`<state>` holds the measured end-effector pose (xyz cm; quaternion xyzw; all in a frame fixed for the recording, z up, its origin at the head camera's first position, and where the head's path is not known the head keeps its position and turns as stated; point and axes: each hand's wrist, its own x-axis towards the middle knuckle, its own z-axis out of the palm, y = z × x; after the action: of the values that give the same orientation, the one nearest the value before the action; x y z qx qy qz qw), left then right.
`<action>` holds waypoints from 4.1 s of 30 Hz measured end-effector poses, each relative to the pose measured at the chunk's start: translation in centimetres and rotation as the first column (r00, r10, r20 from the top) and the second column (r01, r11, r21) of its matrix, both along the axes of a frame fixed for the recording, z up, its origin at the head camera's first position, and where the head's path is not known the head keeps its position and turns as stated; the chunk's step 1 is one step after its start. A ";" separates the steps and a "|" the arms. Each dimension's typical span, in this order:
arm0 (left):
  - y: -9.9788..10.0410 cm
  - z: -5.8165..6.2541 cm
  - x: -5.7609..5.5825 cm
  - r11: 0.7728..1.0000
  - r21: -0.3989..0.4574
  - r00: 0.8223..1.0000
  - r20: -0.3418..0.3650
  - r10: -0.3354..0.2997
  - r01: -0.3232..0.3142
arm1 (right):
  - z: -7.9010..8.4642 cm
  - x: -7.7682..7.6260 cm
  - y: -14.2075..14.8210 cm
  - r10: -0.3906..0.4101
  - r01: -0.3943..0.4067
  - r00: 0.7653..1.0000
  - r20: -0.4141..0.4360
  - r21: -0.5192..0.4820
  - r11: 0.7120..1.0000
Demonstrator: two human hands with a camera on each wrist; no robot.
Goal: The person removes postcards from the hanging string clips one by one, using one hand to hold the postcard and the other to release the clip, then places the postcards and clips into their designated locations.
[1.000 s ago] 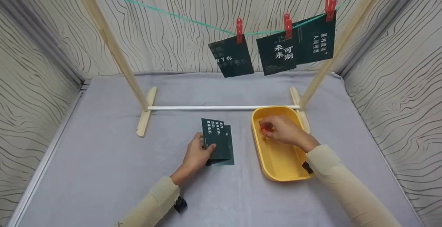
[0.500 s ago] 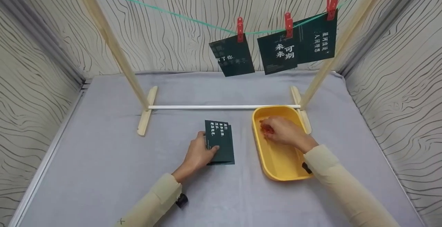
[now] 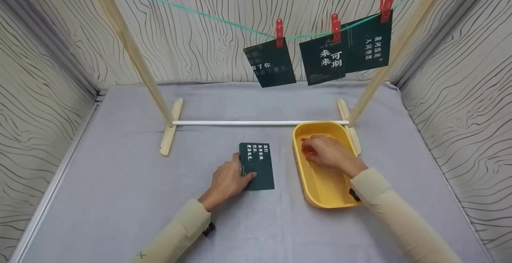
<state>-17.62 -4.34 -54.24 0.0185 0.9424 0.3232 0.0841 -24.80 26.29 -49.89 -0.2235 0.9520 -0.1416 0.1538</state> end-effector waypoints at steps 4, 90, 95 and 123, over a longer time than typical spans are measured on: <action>-0.1 0.0 0.1 1.000 -0.009 1.000 0.001 -0.007 0.007 | 0.0 -0.1 0.0 0.003 -0.003 1.000 0.009 -0.005 1.000; -1.0 1.7 -0.6 0.994 0.104 0.988 -0.155 0.026 -0.010 | 2.6 -0.4 -0.6 -0.083 0.086 0.993 -0.086 0.036 0.996; -1.1 1.9 -0.9 0.992 0.124 0.979 -0.202 0.011 0.015 | 3.2 -0.2 -0.7 -0.111 0.115 0.988 -0.106 0.030 0.993; -1.1 2.5 -1.8 0.993 0.106 0.954 -0.301 -0.019 0.053 | 6.5 -1.0 -1.8 -0.072 0.043 0.958 -0.276 -0.109 0.993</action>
<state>-19.42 -5.43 -51.72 0.0891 0.9240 0.3679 -0.0547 -25.82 24.54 -43.39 -0.2211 0.9618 -0.1616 0.0019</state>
